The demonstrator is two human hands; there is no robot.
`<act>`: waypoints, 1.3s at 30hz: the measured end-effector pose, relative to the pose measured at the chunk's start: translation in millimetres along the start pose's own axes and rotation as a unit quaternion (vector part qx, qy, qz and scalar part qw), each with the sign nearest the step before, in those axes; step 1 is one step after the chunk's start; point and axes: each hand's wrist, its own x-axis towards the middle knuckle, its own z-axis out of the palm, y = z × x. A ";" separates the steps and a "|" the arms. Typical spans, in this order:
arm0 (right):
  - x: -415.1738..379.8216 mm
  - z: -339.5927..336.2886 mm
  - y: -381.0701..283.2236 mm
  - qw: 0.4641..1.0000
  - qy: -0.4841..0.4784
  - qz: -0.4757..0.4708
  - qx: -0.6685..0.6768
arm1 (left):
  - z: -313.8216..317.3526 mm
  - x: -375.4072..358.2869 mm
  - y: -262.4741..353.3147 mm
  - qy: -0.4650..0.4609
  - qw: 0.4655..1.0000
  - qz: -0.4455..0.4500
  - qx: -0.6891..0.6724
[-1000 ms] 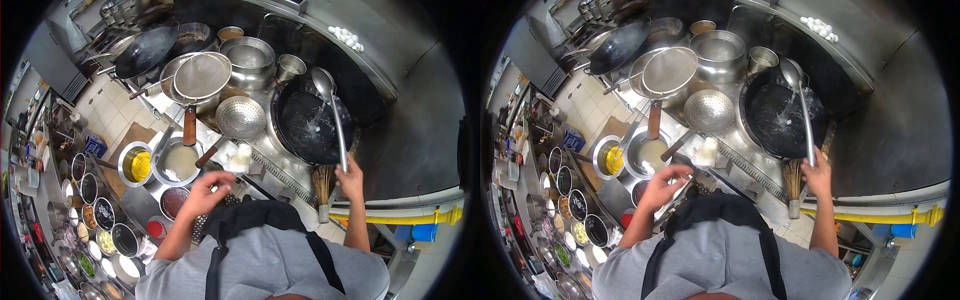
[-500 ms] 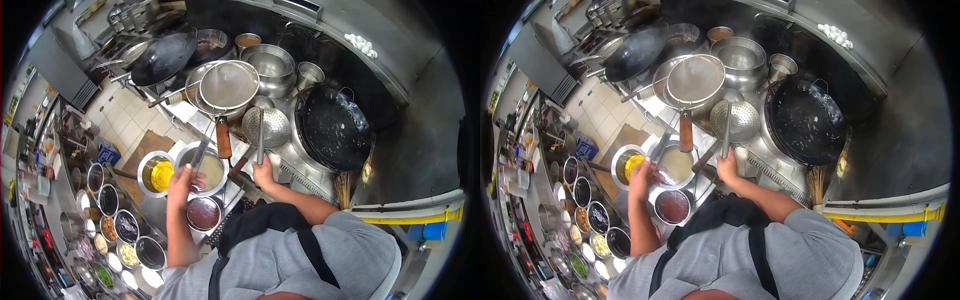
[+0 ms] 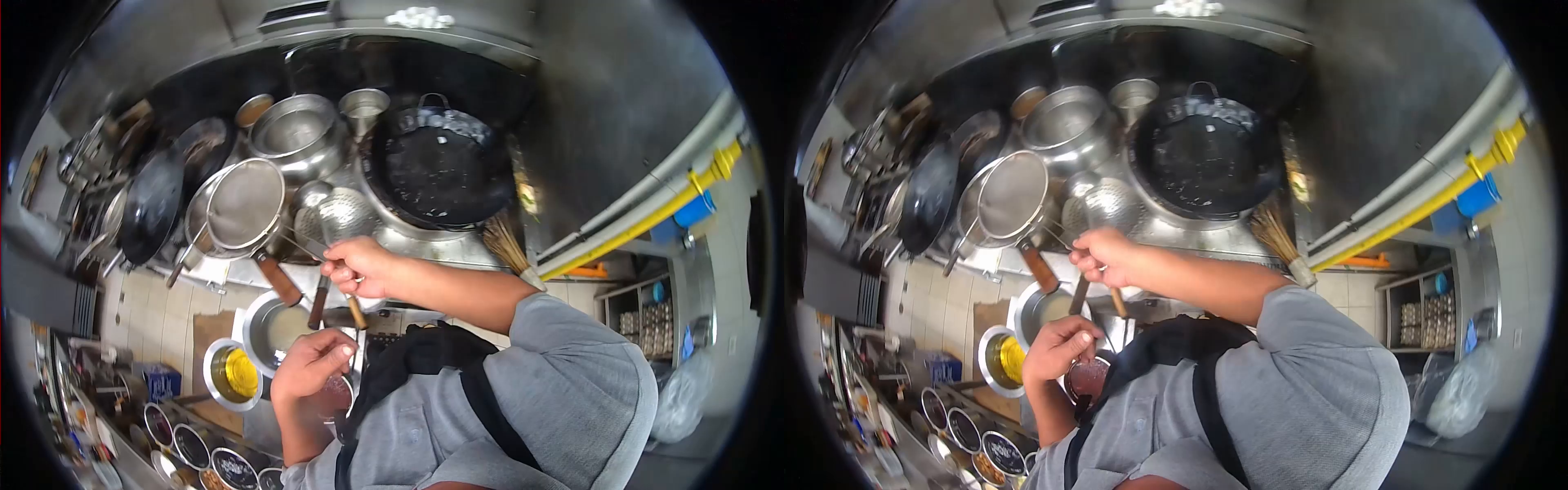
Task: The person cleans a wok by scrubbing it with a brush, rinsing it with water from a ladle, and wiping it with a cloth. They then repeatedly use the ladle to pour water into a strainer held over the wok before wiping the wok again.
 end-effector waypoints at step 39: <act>-251.4 -244.7 -70.8 0.883 0.349 -0.084 -0.304 | 118.3 38.1 -43.0 0.088 0.990 -0.056 -0.097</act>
